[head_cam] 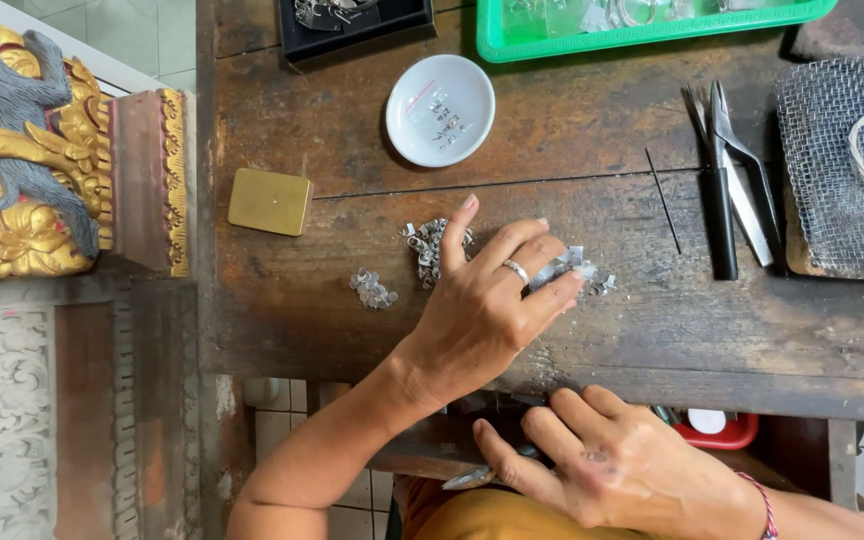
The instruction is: The person uses pliers to shape and assemble small silver components on a wooden workbench in a jewelry workshop.
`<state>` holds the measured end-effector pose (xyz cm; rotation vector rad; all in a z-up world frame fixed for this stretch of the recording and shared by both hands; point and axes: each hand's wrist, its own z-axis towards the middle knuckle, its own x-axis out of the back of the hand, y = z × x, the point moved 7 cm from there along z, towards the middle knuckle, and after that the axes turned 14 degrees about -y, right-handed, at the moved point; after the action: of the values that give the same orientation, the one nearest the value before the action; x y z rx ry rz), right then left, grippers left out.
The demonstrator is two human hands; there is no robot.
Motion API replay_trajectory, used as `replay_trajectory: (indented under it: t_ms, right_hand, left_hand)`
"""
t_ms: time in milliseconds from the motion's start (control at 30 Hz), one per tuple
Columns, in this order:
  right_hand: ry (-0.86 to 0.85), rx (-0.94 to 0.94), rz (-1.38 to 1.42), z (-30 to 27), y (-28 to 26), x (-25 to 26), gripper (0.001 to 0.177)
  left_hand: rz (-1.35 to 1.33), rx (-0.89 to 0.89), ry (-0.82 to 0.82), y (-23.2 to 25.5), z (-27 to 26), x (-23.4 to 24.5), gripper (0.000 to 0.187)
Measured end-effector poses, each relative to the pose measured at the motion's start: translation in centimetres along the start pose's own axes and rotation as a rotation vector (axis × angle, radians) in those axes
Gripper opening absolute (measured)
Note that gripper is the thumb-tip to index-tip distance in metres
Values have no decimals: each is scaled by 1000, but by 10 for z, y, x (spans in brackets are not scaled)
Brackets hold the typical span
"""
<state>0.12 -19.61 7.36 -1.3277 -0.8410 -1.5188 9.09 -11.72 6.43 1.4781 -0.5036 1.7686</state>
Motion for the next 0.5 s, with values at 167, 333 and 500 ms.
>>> replay_trajectory:
  t_ms: [167,333,500]
  right_hand:
    - [43,-28,84,-6,6,0,32]
    - [251,-436,931,-22,39,-8,17]
    - [267,-880,1476,-50,52,-54,20]
  left_hand:
    - [-38,45,91,1,-12,10,15]
    - [-1039,335,242,-17,-28,15,5]
    - [-1516,508,331,-21,-45,-14,13]
